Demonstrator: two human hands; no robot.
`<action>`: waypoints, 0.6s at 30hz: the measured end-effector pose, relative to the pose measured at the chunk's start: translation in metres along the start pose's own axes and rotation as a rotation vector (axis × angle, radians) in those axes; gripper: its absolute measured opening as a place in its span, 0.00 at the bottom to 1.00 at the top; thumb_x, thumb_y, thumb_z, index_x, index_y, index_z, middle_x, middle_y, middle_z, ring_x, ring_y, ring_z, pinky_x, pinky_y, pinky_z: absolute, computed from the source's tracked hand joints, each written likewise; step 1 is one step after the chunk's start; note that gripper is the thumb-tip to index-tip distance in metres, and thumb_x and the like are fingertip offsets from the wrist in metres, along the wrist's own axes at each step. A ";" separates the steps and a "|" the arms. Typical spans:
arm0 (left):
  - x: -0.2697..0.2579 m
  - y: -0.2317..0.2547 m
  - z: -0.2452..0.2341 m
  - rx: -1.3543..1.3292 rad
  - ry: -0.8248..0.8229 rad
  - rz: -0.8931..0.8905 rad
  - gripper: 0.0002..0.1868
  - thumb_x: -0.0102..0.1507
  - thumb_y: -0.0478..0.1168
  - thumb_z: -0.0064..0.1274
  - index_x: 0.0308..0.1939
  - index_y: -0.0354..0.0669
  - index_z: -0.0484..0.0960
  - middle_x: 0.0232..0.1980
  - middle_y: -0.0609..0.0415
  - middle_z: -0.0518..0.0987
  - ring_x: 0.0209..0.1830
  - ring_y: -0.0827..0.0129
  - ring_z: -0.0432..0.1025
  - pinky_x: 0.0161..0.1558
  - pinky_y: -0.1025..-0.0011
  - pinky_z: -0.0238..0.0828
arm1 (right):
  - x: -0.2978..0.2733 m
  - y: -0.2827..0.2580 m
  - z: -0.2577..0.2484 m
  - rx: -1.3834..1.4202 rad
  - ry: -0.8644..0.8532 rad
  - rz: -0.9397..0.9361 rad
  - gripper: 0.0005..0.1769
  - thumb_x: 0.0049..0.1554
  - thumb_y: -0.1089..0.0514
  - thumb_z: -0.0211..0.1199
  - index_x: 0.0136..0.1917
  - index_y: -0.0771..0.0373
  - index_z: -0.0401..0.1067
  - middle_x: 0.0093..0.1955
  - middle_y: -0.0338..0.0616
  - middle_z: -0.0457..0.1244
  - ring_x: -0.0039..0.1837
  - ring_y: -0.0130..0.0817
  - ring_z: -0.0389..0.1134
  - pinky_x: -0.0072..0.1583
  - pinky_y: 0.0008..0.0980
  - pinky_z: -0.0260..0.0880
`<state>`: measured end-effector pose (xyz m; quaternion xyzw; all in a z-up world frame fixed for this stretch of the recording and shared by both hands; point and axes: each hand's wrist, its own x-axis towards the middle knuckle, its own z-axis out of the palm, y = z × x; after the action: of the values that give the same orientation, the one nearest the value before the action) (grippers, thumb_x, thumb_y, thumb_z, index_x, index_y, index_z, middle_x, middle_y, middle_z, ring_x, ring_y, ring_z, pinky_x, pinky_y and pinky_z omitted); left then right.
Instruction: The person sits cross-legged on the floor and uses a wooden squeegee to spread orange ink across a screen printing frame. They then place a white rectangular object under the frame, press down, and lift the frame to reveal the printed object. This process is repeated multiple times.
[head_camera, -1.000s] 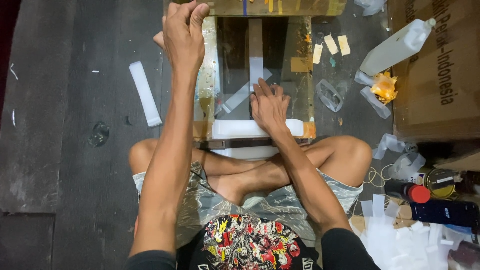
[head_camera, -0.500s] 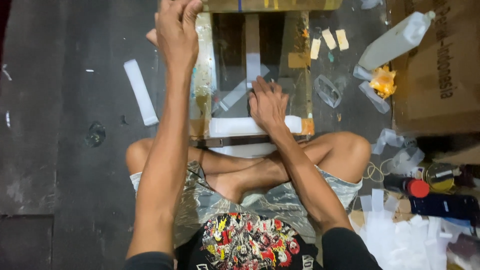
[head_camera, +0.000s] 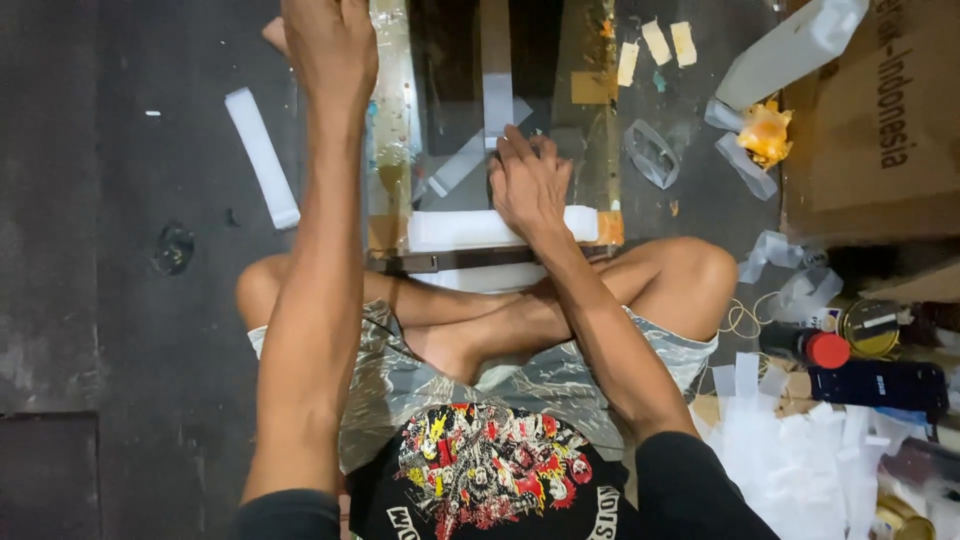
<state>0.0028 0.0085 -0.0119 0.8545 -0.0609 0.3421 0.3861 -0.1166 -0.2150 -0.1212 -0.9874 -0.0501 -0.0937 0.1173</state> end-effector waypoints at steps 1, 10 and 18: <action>0.000 0.000 0.000 0.002 0.003 0.002 0.14 0.73 0.43 0.35 0.50 0.66 0.79 0.31 0.64 0.63 0.30 0.66 0.60 0.44 0.66 0.44 | 0.001 0.000 -0.001 0.001 0.003 -0.003 0.20 0.62 0.49 0.50 0.61 0.56 0.75 0.73 0.36 0.61 0.66 0.54 0.60 0.50 0.58 0.61; 0.001 0.012 -0.006 -0.099 -0.014 -0.012 0.12 0.73 0.52 0.41 0.38 0.62 0.77 0.41 0.68 0.74 0.42 0.59 0.69 0.43 0.56 0.48 | -0.001 0.005 0.001 -0.018 0.008 -0.019 0.21 0.62 0.48 0.52 0.62 0.56 0.75 0.73 0.37 0.62 0.65 0.52 0.61 0.50 0.58 0.62; 0.002 0.009 -0.003 -0.063 -0.003 -0.001 0.14 0.73 0.59 0.38 0.45 0.66 0.78 0.41 0.69 0.75 0.44 0.60 0.69 0.44 0.57 0.48 | 0.000 0.007 0.002 -0.007 0.018 -0.028 0.22 0.63 0.48 0.51 0.63 0.57 0.75 0.74 0.38 0.62 0.64 0.52 0.62 0.50 0.59 0.62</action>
<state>-0.0008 0.0049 -0.0039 0.8425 -0.0719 0.3383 0.4131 -0.1154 -0.2209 -0.1251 -0.9861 -0.0625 -0.1044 0.1132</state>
